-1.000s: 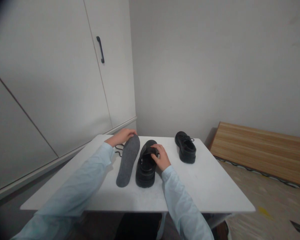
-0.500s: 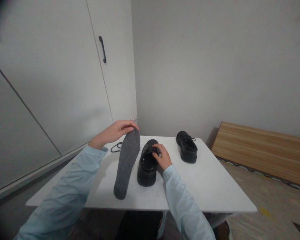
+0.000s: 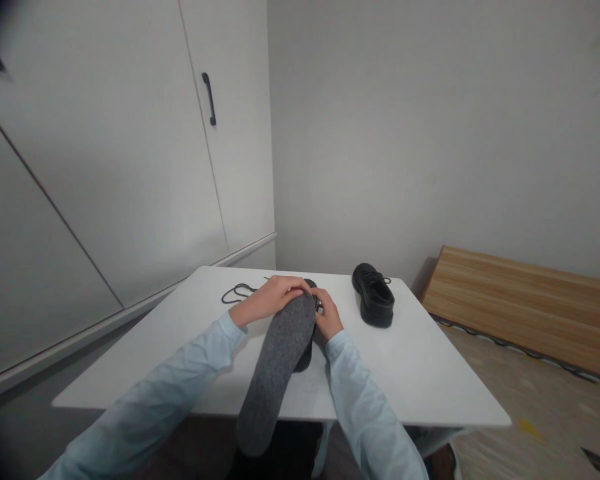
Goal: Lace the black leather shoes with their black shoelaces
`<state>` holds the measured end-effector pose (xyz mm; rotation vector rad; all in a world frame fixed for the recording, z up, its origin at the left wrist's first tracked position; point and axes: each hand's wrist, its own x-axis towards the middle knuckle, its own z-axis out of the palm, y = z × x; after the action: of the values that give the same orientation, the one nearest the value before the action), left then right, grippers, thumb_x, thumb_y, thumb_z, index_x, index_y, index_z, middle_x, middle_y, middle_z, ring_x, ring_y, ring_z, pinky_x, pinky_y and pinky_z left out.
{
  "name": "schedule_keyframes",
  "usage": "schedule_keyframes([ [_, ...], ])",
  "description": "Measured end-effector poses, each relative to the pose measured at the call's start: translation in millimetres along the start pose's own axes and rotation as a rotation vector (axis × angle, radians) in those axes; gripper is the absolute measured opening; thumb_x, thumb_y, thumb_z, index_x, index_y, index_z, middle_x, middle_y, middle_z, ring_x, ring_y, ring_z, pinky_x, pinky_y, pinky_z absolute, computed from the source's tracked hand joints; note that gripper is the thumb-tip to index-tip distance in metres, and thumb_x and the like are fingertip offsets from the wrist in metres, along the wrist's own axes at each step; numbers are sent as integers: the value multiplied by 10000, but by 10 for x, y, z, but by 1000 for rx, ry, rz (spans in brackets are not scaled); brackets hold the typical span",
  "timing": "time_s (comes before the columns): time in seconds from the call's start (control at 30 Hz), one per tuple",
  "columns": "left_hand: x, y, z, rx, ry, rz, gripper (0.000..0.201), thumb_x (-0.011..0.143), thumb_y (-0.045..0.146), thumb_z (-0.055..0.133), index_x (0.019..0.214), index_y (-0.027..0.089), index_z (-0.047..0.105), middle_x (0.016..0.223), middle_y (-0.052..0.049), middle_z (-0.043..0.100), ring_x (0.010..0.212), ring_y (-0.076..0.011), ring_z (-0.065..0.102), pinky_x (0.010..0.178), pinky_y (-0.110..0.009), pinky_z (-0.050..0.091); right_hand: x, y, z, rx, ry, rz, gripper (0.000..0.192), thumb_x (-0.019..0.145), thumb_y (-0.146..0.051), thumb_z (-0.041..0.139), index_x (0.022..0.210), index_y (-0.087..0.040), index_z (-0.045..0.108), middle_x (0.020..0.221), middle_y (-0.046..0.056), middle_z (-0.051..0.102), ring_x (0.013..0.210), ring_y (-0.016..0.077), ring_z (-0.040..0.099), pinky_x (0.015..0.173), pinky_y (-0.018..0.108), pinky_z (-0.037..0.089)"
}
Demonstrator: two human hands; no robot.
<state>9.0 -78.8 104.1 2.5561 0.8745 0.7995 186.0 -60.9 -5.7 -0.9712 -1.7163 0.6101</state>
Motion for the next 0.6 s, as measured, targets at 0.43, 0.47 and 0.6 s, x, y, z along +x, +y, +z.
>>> schedule_keyframes([
  [0.43, -115, 9, 119, 351, -165, 139, 201, 842, 72, 440, 792, 180, 601, 869, -28, 611, 804, -141, 552, 696, -228, 395, 12, -101, -38, 27, -24, 49, 286, 716, -302, 595, 991, -227, 616, 1106, 75, 583, 1049, 245, 537, 795, 365, 472],
  [0.47, -113, -4, 131, 367, -172, 141, 196, 833, 67, 450, 786, 179, 605, 857, -31, 610, 837, -149, 547, 709, -228, 397, 15, -111, -41, 29, -25, 51, 284, 722, -316, 592, 990, -226, 618, 1101, 76, 586, 1044, 245, 539, 790, 365, 473],
  [0.6, -90, 0, 144, 430, -191, 137, 197, 807, 62, 474, 778, 187, 625, 825, -37, 618, 894, -166, 521, 719, -229, 402, 21, -130, -54, 40, -30, 73, 302, 722, -335, 600, 1005, -230, 623, 1109, 75, 592, 1050, 249, 538, 781, 362, 475],
])
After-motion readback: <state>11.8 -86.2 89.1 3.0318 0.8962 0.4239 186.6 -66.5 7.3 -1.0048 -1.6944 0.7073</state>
